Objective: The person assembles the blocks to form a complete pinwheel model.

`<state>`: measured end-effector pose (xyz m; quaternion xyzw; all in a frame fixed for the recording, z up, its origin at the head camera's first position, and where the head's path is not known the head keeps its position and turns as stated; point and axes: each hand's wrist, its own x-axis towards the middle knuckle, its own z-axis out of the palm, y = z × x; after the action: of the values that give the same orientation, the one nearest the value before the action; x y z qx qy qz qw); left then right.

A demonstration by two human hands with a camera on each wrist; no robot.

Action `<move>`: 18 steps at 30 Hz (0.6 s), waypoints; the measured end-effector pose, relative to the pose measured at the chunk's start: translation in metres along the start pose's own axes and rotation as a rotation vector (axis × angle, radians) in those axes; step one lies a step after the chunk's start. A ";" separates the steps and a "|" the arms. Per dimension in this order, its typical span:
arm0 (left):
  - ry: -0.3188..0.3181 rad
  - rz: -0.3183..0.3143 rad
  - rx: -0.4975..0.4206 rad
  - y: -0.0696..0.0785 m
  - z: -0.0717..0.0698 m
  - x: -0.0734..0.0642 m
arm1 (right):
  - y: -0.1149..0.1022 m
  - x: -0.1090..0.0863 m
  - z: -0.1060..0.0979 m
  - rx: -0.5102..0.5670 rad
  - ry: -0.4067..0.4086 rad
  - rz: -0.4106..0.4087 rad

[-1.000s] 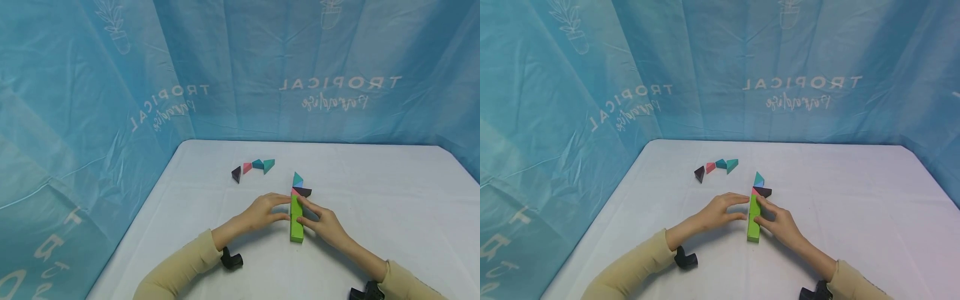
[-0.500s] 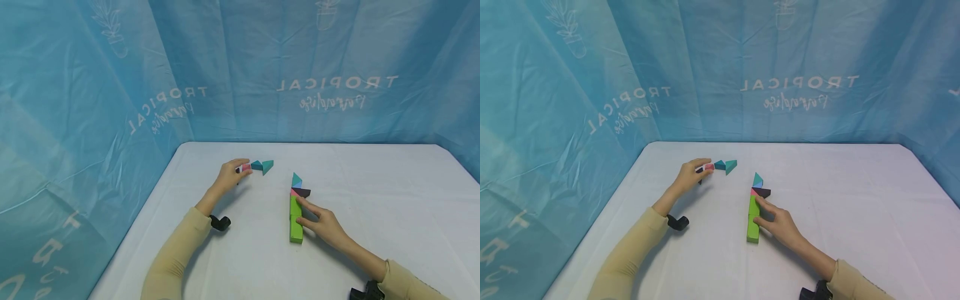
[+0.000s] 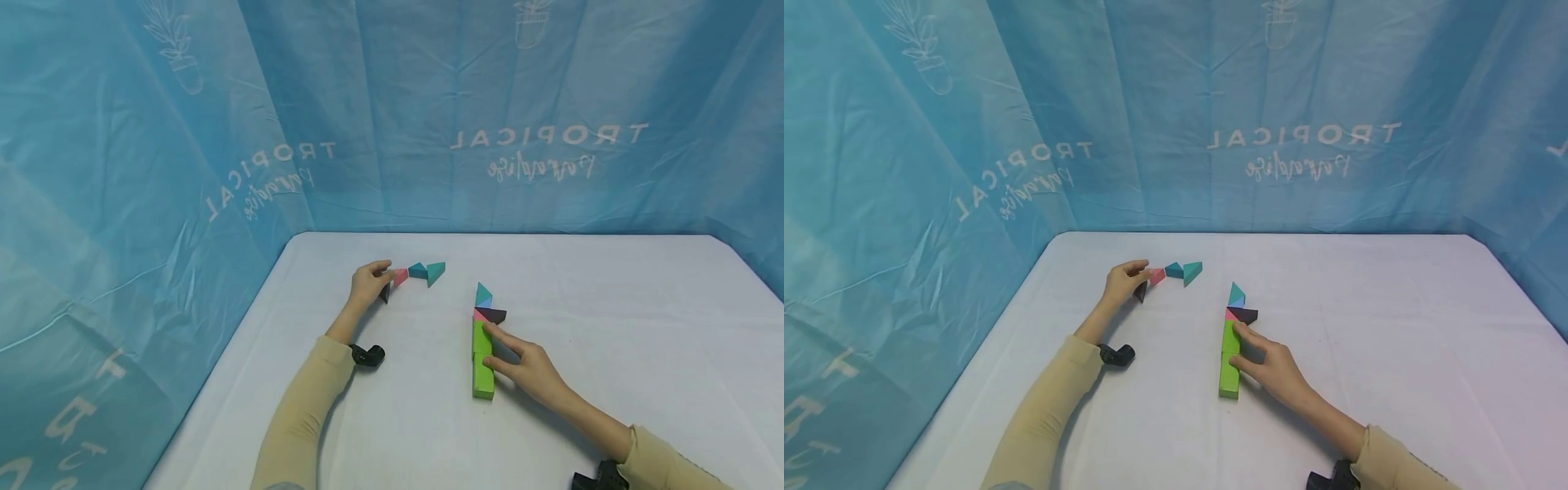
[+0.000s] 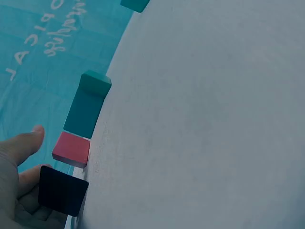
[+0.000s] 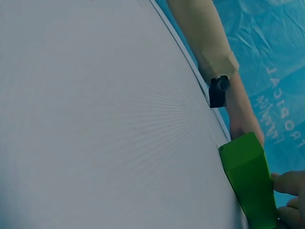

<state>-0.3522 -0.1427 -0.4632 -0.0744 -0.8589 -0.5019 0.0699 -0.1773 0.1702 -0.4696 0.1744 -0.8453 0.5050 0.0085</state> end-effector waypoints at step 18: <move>0.013 0.036 0.148 0.000 0.011 0.001 | 0.003 0.000 0.000 0.001 0.003 -0.008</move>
<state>-0.3533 -0.1335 -0.4683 -0.0812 -0.8917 -0.4362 0.0901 -0.1782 0.1709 -0.4720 0.1772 -0.8443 0.5056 0.0117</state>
